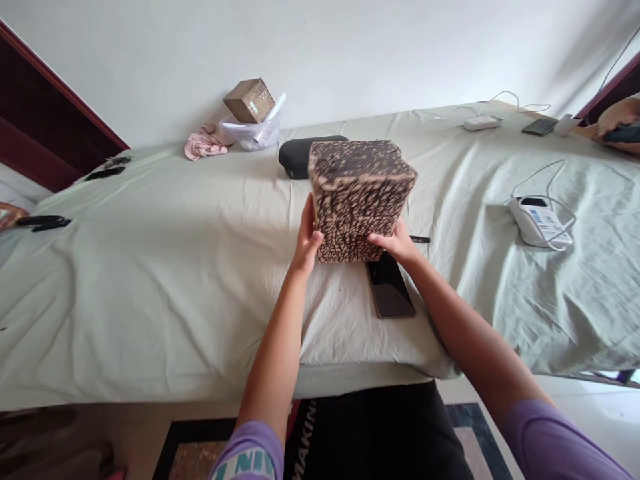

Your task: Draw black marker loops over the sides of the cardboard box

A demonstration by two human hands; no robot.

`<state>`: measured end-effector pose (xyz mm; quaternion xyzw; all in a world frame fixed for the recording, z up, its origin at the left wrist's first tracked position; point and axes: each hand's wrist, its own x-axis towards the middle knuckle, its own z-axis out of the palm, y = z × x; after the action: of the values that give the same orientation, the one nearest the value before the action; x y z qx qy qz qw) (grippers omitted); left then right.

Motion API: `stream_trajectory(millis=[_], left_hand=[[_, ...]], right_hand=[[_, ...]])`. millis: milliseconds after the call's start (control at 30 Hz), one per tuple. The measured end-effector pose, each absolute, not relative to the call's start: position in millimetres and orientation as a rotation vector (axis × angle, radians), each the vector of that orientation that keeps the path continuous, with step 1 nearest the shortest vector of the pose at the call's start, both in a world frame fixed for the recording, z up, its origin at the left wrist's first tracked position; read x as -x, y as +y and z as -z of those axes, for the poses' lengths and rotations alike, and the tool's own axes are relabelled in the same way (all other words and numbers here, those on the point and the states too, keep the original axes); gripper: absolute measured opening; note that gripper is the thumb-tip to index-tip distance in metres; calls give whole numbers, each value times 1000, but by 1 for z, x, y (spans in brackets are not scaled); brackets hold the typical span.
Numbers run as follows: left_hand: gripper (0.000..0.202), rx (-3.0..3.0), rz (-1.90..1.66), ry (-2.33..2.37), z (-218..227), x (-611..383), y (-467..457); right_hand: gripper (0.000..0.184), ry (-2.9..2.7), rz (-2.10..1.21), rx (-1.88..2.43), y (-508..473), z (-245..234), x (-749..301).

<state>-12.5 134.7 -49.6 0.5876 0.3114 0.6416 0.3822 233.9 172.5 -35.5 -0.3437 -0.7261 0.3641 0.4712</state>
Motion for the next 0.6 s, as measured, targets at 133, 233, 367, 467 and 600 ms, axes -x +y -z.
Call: stream_trajectory(millis=[133,233,367,467,600], left_hand=[[129,-1483,-1463,878,55,13,139],[125,-1304,-1505,914,60,9,143],[116,-1149,-1547,925,63,5,148],[114,-1122,-1544,931,65,5,149],[112,-1139,-1568,921,67,6,149]], right_hand=[[98,-1732,-1025,839,168,30,-237],[89,-1692,-1040,933,174,32,-242],[62,-1695,-834,1212,187,36,-250],[41,-1808,-550,1409,191,35,-256],[41,-1939,-382,1603,186,29,-259]])
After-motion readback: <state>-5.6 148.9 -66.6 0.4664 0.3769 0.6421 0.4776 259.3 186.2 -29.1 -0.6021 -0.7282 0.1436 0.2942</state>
